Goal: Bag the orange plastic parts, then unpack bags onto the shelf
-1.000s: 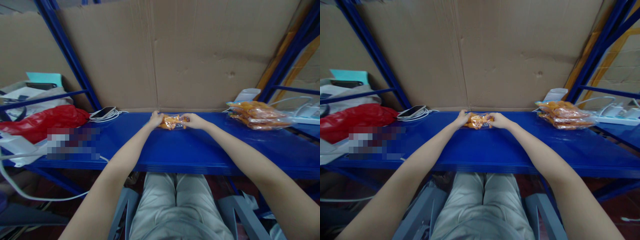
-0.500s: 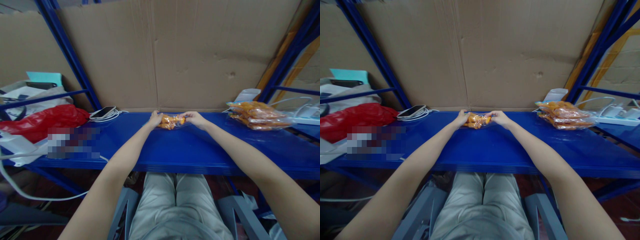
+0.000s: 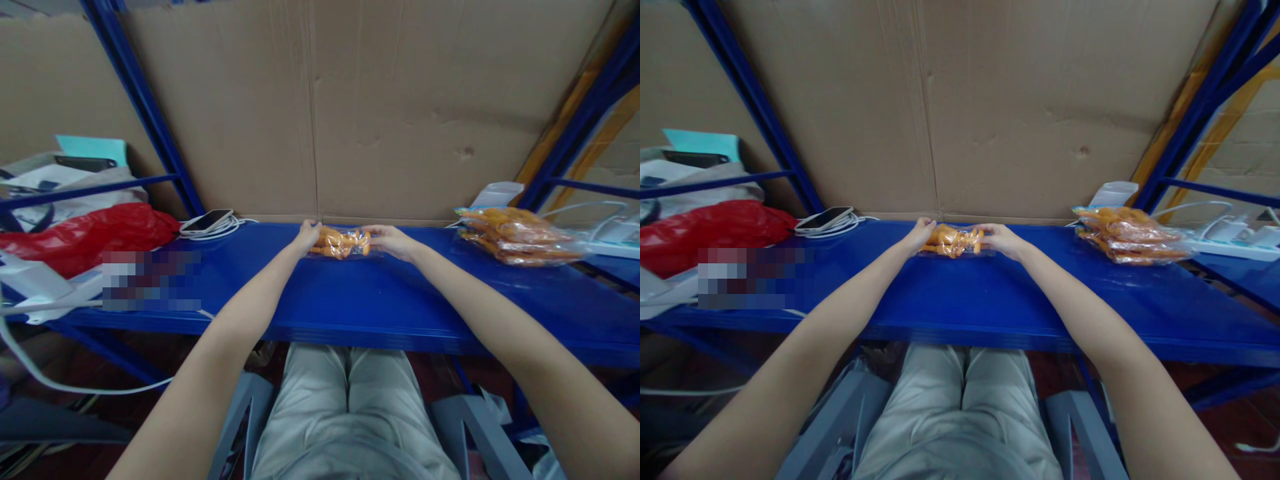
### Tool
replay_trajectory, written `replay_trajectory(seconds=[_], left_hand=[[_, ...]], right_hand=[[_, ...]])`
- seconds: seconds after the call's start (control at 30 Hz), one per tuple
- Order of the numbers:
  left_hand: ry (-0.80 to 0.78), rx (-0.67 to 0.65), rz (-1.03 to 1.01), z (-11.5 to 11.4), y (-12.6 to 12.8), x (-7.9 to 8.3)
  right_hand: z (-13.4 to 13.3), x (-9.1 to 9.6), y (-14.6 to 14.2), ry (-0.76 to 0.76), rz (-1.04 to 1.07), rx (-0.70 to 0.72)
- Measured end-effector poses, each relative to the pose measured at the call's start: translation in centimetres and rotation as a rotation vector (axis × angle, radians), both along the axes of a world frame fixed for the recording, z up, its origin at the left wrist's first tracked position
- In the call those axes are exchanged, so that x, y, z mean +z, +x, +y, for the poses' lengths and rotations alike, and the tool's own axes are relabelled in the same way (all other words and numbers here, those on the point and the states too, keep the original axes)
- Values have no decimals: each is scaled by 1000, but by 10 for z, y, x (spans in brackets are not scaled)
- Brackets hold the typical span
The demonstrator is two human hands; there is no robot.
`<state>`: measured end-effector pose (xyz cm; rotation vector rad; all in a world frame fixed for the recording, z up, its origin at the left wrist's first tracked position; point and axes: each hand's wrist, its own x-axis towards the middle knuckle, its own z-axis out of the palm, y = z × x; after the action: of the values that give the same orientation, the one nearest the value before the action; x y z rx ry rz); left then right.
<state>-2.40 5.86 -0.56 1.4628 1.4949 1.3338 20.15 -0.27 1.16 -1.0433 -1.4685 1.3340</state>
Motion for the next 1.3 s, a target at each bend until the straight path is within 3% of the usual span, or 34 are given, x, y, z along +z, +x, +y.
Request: replay_trajectory(seconds=[0.2,0.37,0.63,0.8,1.3], left_hand=[[-37,47,29,-14,6,10],[-31,51,-22,-15,6,11],[-153,-103,-232,-9,7,6],[-112,-88,-217,-8,11,4],[-135,-84,-278,-18,15,8]], right_hand=[[2,-1,7,-154,-30,13],[0,4,7,-174,35,0],[-3,2,1,-189,54,18],[-4,2,-3,-230,-39,14],[-8,2,-12,-80,-123,-98]])
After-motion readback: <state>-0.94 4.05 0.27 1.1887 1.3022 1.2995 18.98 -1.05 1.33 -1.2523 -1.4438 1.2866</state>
